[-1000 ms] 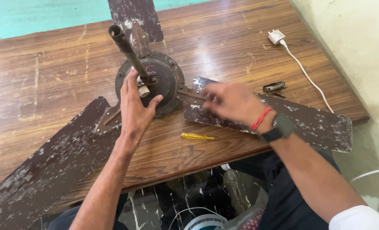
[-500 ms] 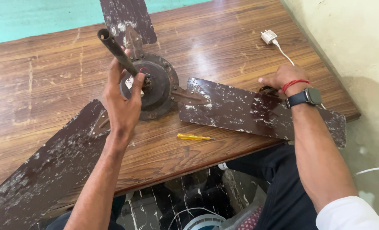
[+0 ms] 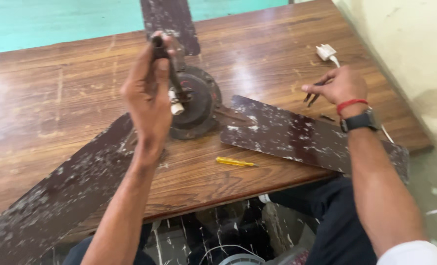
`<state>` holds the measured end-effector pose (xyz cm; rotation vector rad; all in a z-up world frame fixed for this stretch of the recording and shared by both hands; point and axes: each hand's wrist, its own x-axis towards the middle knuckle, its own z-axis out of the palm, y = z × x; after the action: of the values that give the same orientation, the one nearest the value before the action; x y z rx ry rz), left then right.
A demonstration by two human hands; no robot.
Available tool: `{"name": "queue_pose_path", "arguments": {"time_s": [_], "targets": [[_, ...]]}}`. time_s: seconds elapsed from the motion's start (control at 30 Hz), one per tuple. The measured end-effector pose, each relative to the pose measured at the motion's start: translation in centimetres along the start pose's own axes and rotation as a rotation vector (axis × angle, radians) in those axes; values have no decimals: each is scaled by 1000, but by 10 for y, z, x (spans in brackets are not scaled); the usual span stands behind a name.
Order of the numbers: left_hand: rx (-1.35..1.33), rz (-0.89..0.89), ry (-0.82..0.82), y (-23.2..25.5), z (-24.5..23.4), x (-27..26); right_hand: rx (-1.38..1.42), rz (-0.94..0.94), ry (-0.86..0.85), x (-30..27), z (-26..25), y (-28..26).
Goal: The person reassembles an electric fan by attaching its blades to the central motor housing using a screwdriver. They tighten screws on each blade and then attach a metal cap to the top of the motor housing.
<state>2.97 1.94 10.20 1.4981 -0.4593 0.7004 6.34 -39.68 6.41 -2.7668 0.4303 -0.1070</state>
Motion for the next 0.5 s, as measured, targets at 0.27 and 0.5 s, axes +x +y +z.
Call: {"name": "queue_pose_path", "arguments": {"time_s": [0.27, 0.5], "targets": [[100, -37, -9, 5, -5, 3, 961, -262, -192, -42, -19, -100], [151, -102, -24, 11, -5, 12, 1317, -401, -477, -69, -31, -169]]}}
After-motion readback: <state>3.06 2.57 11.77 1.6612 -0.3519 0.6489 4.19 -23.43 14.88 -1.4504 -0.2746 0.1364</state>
